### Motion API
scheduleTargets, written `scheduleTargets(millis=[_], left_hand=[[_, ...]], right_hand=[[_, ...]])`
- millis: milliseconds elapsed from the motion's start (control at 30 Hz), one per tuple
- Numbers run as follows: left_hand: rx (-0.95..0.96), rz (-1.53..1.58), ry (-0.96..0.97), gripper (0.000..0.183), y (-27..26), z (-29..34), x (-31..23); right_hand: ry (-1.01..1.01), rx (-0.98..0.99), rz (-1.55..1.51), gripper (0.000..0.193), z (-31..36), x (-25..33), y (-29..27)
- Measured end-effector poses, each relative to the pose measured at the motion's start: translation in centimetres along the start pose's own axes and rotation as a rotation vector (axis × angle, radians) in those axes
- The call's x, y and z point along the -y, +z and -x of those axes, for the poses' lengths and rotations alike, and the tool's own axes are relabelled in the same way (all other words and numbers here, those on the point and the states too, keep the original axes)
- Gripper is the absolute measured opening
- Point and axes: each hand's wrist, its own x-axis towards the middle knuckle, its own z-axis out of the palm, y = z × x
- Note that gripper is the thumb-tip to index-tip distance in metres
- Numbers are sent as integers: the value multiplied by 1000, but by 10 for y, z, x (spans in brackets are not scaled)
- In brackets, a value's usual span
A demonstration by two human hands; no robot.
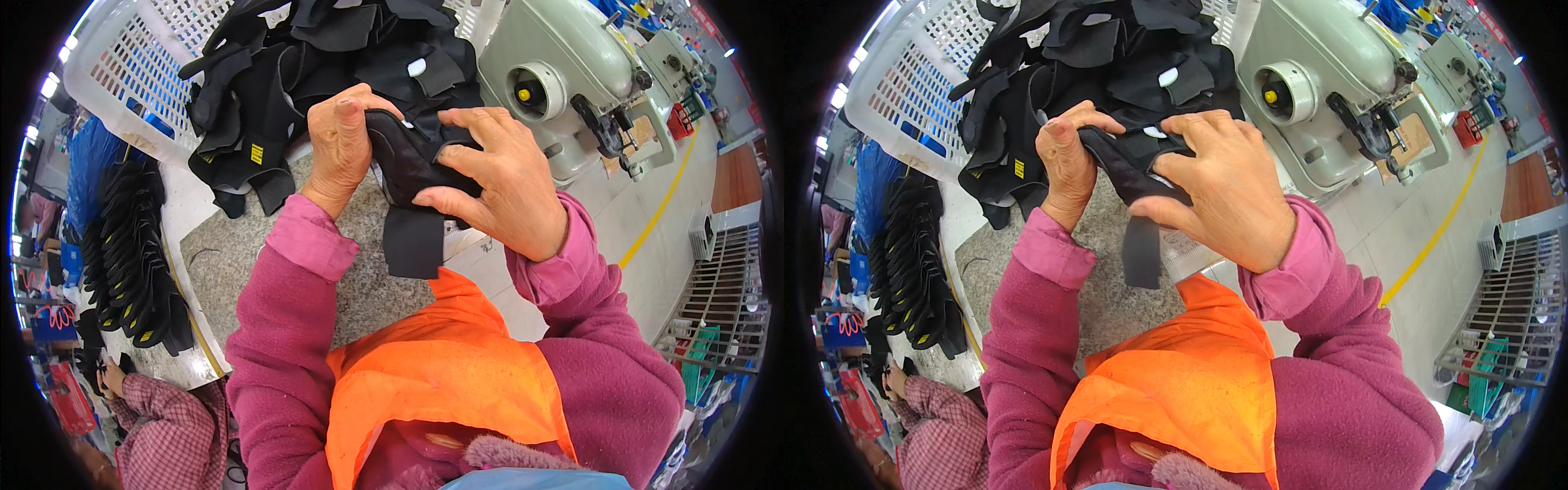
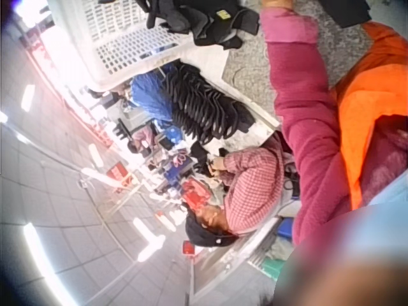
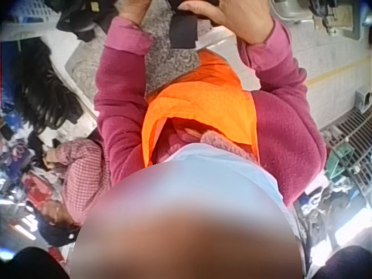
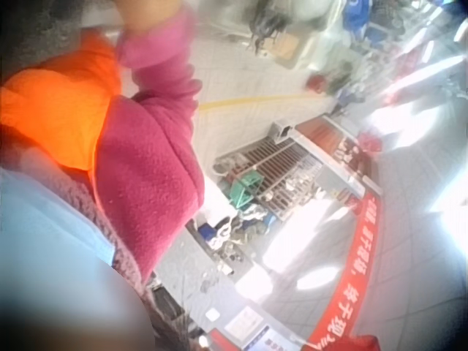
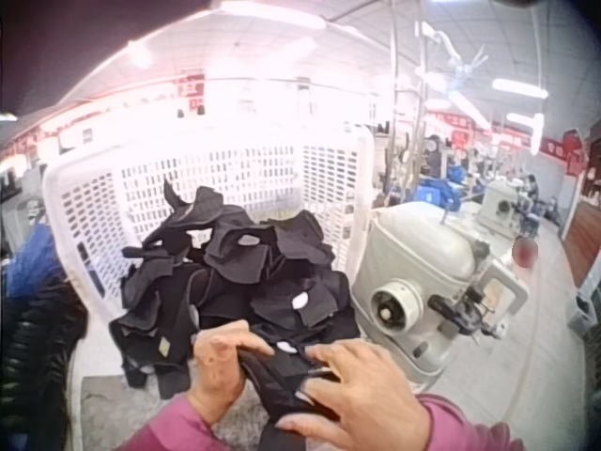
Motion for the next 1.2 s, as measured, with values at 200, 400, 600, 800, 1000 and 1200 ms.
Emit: scheduleTargets(millis=[200,400,600,800,1000,1200], left_hand=[[-2,-2,9,81,0,0,-1],[-9,-2,36,82,-1,1,4],[3,-78,46,83,-3,-4,-6],[19,-20,143,83,-6,-20,-16],[265,159,70,86,4,-25,-6],[349,216,80,87,-1,-35,11]], right_hand=[[-36,81,-102,28,-7,-3,1],[-63,114,-146,29,-7,-9,0],[-145,121,-183,27,-14,-7,5],[-144,-11,-118,25,-14,2,0],[-78,-11,-93,26,-8,22,18],[-125,-39,-43,25,-6,23,17]])
